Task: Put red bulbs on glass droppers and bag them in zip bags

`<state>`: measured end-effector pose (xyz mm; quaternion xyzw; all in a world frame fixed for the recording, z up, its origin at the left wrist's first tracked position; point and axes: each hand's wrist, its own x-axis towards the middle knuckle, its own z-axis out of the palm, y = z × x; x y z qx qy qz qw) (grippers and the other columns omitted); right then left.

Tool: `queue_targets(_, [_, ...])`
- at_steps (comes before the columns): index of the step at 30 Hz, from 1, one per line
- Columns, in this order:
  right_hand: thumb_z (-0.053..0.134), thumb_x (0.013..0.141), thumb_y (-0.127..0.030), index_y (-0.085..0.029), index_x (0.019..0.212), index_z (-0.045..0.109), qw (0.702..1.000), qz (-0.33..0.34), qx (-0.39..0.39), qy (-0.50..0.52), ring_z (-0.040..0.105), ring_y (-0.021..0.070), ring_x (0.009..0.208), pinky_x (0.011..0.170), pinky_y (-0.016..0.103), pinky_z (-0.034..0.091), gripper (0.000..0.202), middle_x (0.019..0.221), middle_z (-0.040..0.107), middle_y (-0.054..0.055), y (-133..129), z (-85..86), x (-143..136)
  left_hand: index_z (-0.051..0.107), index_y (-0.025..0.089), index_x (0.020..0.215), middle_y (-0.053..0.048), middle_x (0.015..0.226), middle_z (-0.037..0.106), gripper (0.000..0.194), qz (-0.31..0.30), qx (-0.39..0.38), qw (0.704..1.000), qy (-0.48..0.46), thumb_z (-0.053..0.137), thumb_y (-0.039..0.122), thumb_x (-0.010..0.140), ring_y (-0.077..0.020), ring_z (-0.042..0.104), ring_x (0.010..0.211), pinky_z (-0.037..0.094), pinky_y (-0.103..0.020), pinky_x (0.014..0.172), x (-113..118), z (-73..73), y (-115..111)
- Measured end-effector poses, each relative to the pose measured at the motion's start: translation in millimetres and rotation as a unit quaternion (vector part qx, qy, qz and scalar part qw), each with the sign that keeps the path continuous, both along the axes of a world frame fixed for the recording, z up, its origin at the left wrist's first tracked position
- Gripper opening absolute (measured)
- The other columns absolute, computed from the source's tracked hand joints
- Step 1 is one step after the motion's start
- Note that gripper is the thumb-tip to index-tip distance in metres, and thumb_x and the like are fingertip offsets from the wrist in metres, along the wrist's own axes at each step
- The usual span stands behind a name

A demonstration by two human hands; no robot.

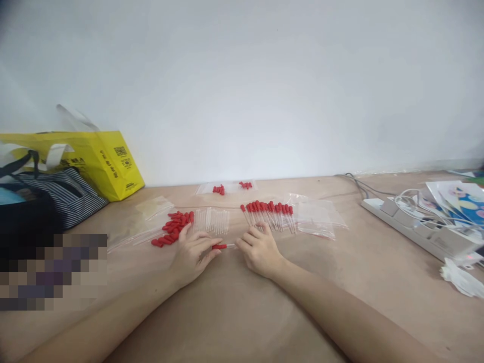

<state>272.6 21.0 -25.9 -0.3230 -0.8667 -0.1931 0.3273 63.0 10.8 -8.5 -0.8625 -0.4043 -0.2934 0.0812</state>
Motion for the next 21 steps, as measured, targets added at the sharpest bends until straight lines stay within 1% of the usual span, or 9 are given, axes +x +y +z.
queue_targets(2, [0.041,0.084,-0.019,-0.018,0.080,0.059,1.000,0.008,0.005,0.011,0.043,0.0126,0.069,0.081,0.035,0.023,0.018,0.063,0.055,0.000,-0.4,-0.4,-1.9,0.061,0.024,0.091,0.001,0.078,0.068,0.016,-0.003,0.000,1.000,0.003,0.051,0.031,0.081,-0.0163,0.057,0.079,0.006,-0.051,0.099,1.2,-0.5,-0.6])
queue_targets(4, [0.040,0.084,-0.020,-0.017,0.079,0.059,0.999,0.021,0.007,0.026,0.043,0.0122,0.067,0.079,0.034,0.024,0.019,0.062,0.054,0.000,-0.9,-1.0,-4.4,0.062,0.024,0.086,0.002,0.076,0.067,0.015,-0.010,0.004,1.000,-0.002,0.049,0.029,0.082,-0.0153,0.057,0.077,0.006,-0.051,0.099,3.1,-1.5,-1.5])
queue_targets(8, [0.041,0.083,-0.019,-0.016,0.077,0.058,0.998,0.047,-0.005,0.049,0.040,0.0120,0.065,0.076,0.033,0.024,0.018,0.060,0.054,0.000,-1.3,-2.0,-7.4,0.061,0.023,0.078,0.004,0.071,0.066,0.014,-0.026,0.011,1.000,-0.013,0.048,0.028,0.083,-0.0144,0.056,0.076,0.008,-0.050,0.099,5.4,-3.5,-2.5])
queue_targets(13, [0.042,0.081,-0.016,-0.015,0.073,0.058,0.996,0.064,-0.037,0.055,0.039,0.0124,0.065,0.073,0.032,0.023,0.018,0.060,0.054,0.000,-0.5,-1.3,-8.9,0.060,0.022,0.077,0.004,0.070,0.066,0.014,-0.030,0.001,0.999,-0.014,0.048,0.026,0.083,-0.0143,0.056,0.075,0.011,-0.049,0.098,5.1,-3.2,-2.9])
queue_targets(18, [0.041,0.082,-0.017,-0.015,0.073,0.058,0.993,0.079,-0.067,0.056,0.039,0.0128,0.067,0.073,0.032,0.023,0.019,0.060,0.054,0.001,0.0,-1.2,-10.4,0.060,0.022,0.076,0.004,0.071,0.065,0.014,-0.043,-0.012,0.999,-0.005,0.048,0.025,0.083,-0.0141,0.056,0.076,0.008,-0.049,0.098,5.3,-3.5,-3.3])
queue_targets(21, [0.040,0.083,-0.018,-0.015,0.073,0.058,0.992,0.079,-0.078,0.055,0.038,0.0129,0.066,0.073,0.032,0.023,0.021,0.059,0.054,0.001,-0.2,-2.2,-11.4,0.060,0.022,0.077,0.003,0.072,0.065,0.014,-0.042,-0.021,0.999,0.000,0.048,0.025,0.083,-0.0143,0.056,0.078,0.008,-0.049,0.098,5.6,-4.1,-3.1])
